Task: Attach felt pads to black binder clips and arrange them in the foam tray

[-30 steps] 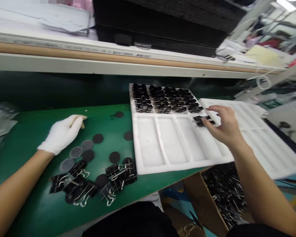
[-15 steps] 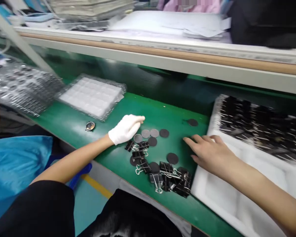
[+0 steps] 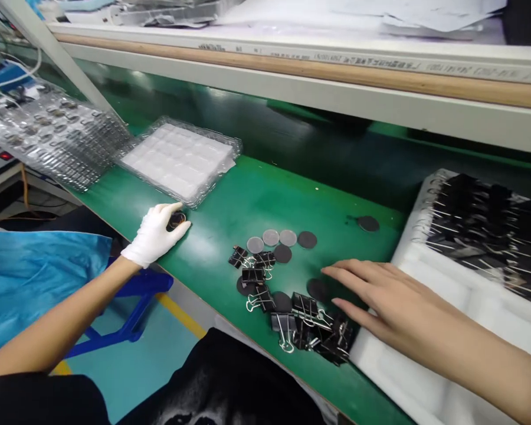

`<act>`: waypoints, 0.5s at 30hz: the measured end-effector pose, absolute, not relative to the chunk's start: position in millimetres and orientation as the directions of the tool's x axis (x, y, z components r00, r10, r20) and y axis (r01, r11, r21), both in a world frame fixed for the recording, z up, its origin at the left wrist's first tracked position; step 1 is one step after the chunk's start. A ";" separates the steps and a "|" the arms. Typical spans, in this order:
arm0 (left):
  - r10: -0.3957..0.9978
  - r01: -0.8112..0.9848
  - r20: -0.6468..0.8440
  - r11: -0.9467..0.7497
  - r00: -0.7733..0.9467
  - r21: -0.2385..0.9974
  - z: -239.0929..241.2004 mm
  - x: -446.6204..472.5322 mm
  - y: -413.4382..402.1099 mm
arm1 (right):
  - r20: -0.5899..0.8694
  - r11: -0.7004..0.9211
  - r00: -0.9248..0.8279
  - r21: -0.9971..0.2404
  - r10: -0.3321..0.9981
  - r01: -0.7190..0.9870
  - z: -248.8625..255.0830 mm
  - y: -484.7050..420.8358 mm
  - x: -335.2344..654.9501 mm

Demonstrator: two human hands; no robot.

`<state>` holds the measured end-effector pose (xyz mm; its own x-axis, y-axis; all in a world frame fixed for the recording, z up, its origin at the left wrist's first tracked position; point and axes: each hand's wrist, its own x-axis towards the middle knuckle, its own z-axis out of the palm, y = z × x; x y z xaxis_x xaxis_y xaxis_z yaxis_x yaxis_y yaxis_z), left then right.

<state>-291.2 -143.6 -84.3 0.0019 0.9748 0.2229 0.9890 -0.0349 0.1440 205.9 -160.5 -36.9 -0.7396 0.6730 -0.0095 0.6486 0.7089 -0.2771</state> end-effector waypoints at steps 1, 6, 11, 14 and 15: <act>0.974 0.984 0.222 -0.080 0.043 0.160 -83.3 -284.9 -144.5 | -0.024 0.710 -0.746 -0.287 0.666 0.643 -35.2 -161.1 203.7; 0.935 0.913 0.172 -0.343 0.310 0.219 -81.3 -241.3 -141.8 | -0.043 0.693 -0.724 -0.255 0.688 0.674 -33.0 -154.4 207.2; 0.876 0.846 0.145 -0.482 0.460 0.230 -83.1 -187.1 -106.9 | -0.127 0.679 -0.737 -0.310 0.664 0.665 -28.4 -149.4 204.1; 0.866 0.829 0.150 -0.500 0.477 0.250 -84.2 -151.3 -70.5 | -0.221 0.680 -0.746 -0.311 0.628 0.664 -27.7 -149.3 189.4; 0.861 0.820 0.151 -0.509 0.486 0.263 -85.0 -139.2 -57.2 | -0.253 0.682 -0.745 -0.299 0.618 0.667 -28.1 -149.0 183.7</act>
<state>-139.2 -57.2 -85.0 0.4859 0.8609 0.1509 0.8198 -0.5088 0.2628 183.7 -149.0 -28.1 -0.7448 0.6176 -0.2527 0.6672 0.6824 -0.2985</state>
